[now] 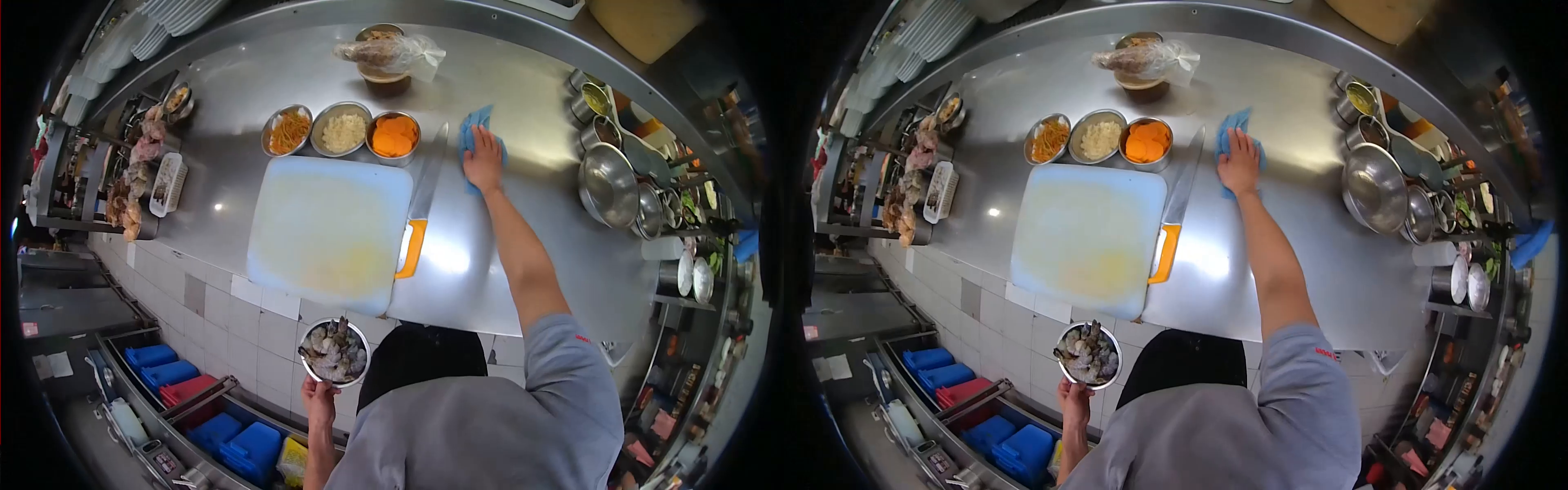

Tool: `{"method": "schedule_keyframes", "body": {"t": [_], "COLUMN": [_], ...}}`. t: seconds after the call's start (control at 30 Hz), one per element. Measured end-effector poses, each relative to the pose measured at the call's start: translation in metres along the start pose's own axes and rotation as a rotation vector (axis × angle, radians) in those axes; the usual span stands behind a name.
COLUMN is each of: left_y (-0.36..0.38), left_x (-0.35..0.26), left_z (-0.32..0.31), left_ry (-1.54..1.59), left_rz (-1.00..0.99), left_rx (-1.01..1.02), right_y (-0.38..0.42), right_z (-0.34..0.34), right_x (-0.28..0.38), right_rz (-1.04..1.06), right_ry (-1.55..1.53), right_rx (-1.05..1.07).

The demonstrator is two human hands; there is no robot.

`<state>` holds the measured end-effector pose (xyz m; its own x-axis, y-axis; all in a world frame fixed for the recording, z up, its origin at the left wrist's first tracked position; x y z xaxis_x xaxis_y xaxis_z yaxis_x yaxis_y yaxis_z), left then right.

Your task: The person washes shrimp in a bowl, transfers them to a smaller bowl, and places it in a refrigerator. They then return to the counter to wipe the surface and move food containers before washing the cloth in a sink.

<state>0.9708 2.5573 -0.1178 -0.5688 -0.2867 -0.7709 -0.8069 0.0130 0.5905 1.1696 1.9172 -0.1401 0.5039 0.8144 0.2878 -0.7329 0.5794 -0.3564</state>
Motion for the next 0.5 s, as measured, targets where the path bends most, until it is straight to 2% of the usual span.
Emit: {"method": "schedule_keyframes", "body": {"t": [0.17, 0.37, 0.4, 0.5], "left_y": [-0.016, -0.018, -0.015, -0.007], "left_x": [0.006, 0.014, 0.018, 0.033], "left_z": [-0.016, -0.080, -0.092, -0.135], "left_ry": [0.008, -0.023, -0.040, -0.103], "left_rz": [-0.010, -0.044, -0.037, -0.026], "left_rx": [0.103, 0.267, 0.286, 0.364], "right_y": [0.113, 0.261, 0.274, 0.294], "right_z": [0.027, 0.097, 0.113, 0.153], "right_x": [0.027, 0.072, 0.065, -0.007], "right_rz": [-0.011, 0.208, 0.264, 0.176], "right_ry": [-0.015, -0.208, -0.241, -0.240], "right_rx": [-0.012, 0.270, 0.334, 0.306]}}
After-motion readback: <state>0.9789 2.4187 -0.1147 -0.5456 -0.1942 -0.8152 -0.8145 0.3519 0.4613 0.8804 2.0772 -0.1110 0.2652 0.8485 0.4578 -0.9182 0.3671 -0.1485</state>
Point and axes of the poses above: each hand's wrist, its own y-axis away from the middle knuckle, its own z-axis out of the back of the hand, x = y × z, the point moved 7 cm from there along -y, towards the middle knuckle, and after that the axes turned 7 degrees about y, right-handed, at the moved point
